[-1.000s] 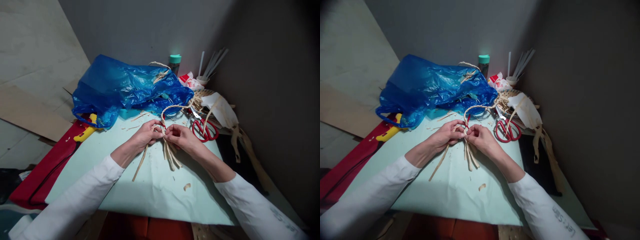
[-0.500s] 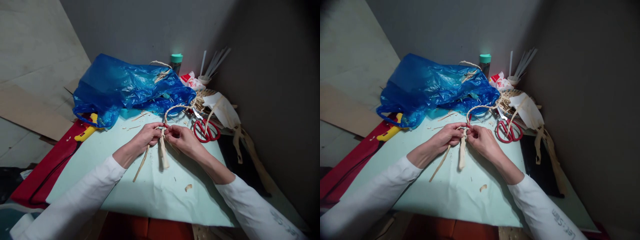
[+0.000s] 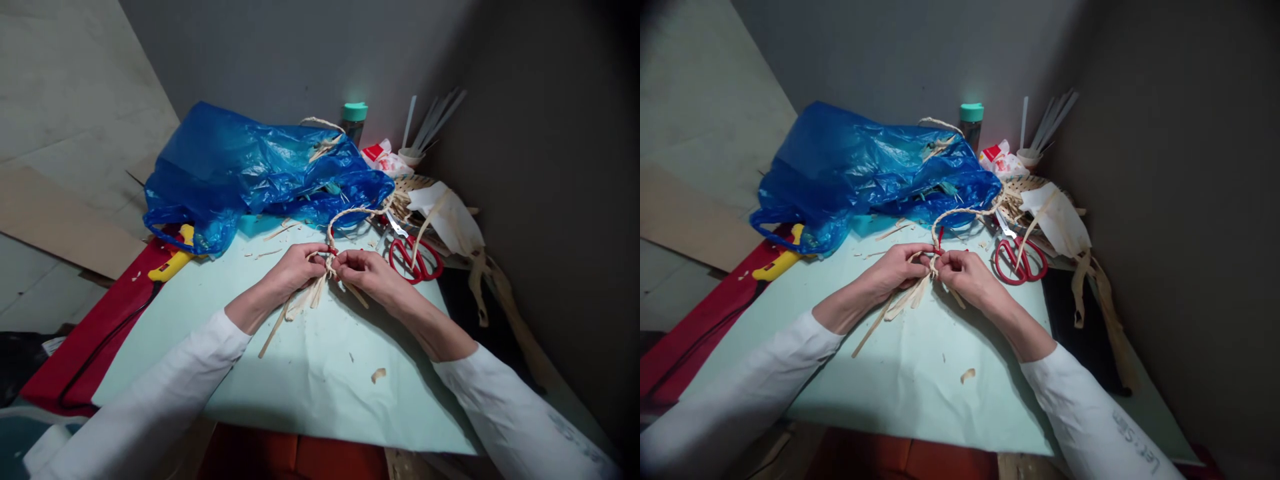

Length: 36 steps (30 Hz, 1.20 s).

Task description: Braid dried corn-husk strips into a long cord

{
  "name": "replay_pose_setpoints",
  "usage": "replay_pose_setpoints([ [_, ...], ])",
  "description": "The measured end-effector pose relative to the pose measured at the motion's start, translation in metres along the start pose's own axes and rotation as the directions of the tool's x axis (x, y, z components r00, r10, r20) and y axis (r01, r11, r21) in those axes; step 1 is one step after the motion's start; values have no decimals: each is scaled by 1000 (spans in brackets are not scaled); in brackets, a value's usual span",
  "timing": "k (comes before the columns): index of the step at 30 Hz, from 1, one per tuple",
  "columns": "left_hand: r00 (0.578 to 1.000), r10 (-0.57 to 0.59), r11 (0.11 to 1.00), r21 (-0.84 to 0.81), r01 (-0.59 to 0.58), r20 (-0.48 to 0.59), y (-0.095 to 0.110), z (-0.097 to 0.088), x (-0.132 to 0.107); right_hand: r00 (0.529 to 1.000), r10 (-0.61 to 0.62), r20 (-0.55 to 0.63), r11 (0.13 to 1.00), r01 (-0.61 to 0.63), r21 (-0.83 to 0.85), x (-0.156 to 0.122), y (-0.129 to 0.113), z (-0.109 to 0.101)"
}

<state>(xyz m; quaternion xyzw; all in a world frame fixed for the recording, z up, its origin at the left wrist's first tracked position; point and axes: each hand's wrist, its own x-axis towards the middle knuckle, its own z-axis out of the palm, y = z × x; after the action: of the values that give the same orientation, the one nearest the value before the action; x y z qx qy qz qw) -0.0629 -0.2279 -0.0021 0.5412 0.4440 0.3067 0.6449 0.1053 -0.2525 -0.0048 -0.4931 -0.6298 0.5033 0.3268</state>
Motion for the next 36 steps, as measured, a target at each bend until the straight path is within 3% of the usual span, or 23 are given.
replay_pose_setpoints([
  [6,997,75,989,129,-74,2,10,-3,-6,998,3,-60,999,0,44,1,2,0],
  [12,996,-46,994,-98,53,76,9,-4,-5,997,55,-51,993,-49,110,-3,-2,4],
  [17,993,-35,998,-55,41,110,7,-7,-6,996,12,-92,1000,-12,8,-1,2,5],
  [21,992,-19,1000,4,19,122,6,-10,-5,997,48,-56,999,-48,2,1,6,3],
  [26,997,-22,1000,-2,22,80,7,-9,-3,996,85,28,986,-88,143,-1,2,-1],
  [31,982,-103,992,-53,113,161,8,-9,-3,989,131,69,959,-144,245,-3,2,-4],
  [36,978,-93,996,11,92,188,6,-13,-2,983,141,114,961,-164,223,-3,0,-5],
])
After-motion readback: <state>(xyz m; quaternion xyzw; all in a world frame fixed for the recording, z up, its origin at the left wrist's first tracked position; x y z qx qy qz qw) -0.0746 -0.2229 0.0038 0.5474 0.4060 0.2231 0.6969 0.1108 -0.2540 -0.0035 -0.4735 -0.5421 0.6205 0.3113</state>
